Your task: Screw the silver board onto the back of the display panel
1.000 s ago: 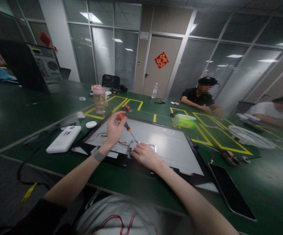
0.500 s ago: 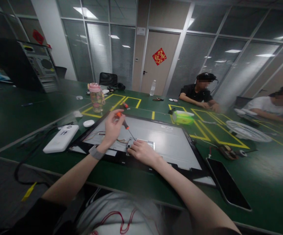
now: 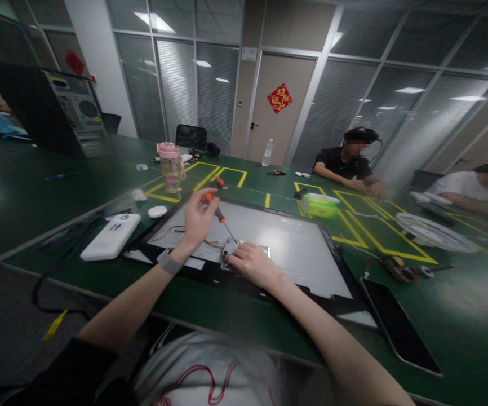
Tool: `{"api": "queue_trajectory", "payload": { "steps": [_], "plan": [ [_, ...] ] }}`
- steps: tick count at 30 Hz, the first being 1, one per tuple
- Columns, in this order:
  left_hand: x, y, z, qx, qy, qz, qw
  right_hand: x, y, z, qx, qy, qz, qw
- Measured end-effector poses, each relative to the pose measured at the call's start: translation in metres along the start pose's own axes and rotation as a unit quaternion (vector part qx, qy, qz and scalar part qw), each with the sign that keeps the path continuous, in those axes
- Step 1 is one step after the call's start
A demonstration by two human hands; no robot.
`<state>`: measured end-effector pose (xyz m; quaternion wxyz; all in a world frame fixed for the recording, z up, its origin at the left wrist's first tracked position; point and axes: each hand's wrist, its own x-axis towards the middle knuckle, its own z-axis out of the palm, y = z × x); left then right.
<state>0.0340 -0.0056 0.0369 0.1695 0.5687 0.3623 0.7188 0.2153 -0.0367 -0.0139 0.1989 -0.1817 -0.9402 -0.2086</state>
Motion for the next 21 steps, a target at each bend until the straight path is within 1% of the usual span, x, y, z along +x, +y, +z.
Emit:
{"api": "queue_trajectory", "payload": {
  "steps": [6,14,21],
  "plan": [
    [0.0008,-0.0001,0.0001,0.0,0.007,0.003,1.0,0.0029,0.0006,0.0044,-0.002,-0.014,-0.029,0.999],
    [0.002,-0.0008,-0.0013,-0.002,0.01,0.001,1.0,0.001,-0.0005,-0.0016,0.024,-0.005,-0.013,1.0],
    [0.002,-0.0002,-0.0009,-0.001,0.008,0.0,1.0,0.0002,0.0015,0.0,0.036,0.016,-0.012,0.999]
  ]
}}
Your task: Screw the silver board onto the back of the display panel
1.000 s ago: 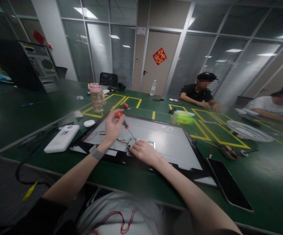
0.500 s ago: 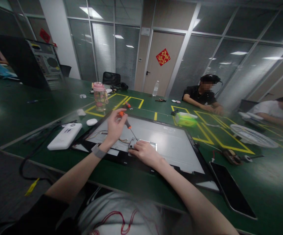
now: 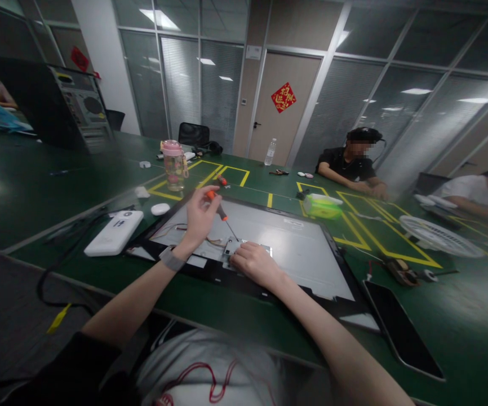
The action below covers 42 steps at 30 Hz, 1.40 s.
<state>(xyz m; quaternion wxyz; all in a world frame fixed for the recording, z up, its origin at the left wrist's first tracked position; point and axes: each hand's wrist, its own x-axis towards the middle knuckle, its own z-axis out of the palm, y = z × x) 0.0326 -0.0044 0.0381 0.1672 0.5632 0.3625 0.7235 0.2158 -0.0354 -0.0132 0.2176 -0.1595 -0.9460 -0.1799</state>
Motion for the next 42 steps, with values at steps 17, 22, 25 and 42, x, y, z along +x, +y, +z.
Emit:
{"api": "queue_trajectory", "payload": {
  "steps": [17,22,25,42],
  "plan": [
    [0.0,0.0,0.001,0.001,-0.003,0.006,1.0,-0.008,0.001,-0.002,0.003,-0.001,0.008,1.0],
    [-0.001,-0.001,0.002,0.003,-0.005,0.002,1.0,-0.005,0.0,0.0,-0.004,0.004,0.003,1.0],
    [-0.002,-0.001,0.002,0.006,-0.009,0.001,1.0,-0.004,-0.001,-0.001,-0.007,0.007,0.001,1.0],
    [-0.004,0.003,0.0,0.021,-0.116,0.021,0.993,-0.013,-0.002,-0.002,0.002,0.006,0.041,0.999]
  ]
}}
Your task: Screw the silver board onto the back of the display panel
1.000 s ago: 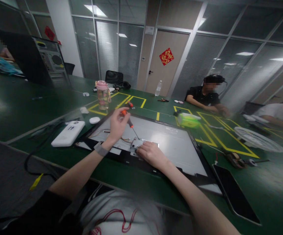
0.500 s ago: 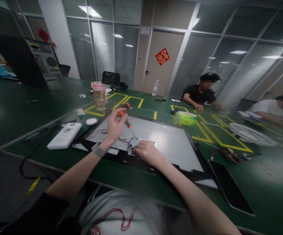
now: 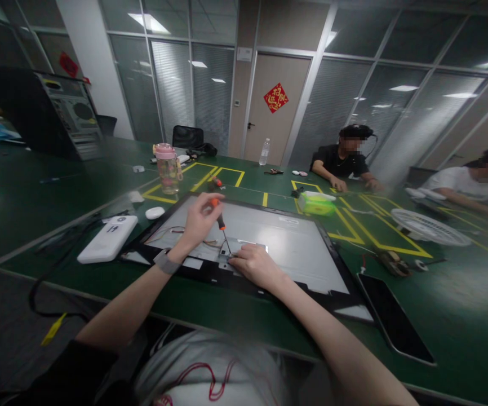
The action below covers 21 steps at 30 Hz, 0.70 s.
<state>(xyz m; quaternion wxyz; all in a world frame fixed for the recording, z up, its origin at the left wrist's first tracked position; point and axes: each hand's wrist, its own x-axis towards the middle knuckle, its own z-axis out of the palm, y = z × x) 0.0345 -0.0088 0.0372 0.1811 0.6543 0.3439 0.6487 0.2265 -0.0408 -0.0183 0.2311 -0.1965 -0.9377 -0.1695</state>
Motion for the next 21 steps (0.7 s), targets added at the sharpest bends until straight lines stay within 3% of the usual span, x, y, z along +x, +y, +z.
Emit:
{"api": "queue_trajectory", "payload": {
  "steps": [11,21],
  "plan": [
    [-0.0003,0.0067,-0.0052,-0.011,-0.016,0.018,1.0,0.0012,-0.0023,-0.0019,0.011,0.007,0.008,1.0],
    [-0.007,0.0076,0.0016,0.004,-0.087,0.033,0.996,0.0003,-0.0018,-0.0016,0.022,-0.003,0.009,1.0]
  ]
}}
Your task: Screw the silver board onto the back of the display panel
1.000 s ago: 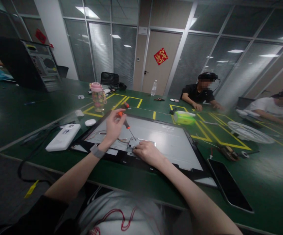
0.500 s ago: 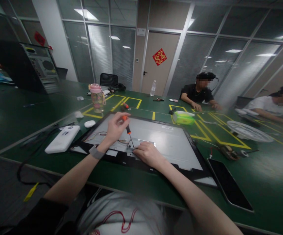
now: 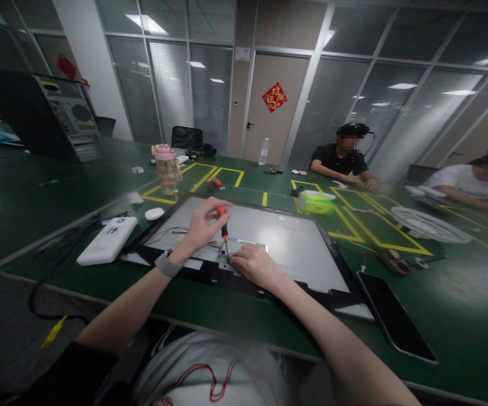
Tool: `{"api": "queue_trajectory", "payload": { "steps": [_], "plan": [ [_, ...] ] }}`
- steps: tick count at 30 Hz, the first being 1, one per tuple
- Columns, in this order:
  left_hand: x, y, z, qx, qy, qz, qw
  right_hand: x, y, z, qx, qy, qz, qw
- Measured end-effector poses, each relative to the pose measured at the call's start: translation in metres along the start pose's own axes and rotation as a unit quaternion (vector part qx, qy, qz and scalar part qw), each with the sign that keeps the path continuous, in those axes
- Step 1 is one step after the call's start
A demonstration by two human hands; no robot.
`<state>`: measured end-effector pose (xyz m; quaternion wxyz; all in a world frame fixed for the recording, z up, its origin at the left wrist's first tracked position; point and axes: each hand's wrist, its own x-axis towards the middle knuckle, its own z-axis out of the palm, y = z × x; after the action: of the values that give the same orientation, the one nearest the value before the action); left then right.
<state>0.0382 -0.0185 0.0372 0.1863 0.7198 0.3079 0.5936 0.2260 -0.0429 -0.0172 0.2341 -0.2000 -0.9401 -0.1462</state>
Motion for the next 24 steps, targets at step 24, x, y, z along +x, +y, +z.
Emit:
{"api": "queue_trajectory", "payload": {
  "steps": [24],
  "plan": [
    [-0.0005,0.0029,-0.0005,0.013,-0.01,0.018,1.0,0.0003,-0.0002,-0.0001,-0.004,-0.005,0.009,1.0]
  ]
}}
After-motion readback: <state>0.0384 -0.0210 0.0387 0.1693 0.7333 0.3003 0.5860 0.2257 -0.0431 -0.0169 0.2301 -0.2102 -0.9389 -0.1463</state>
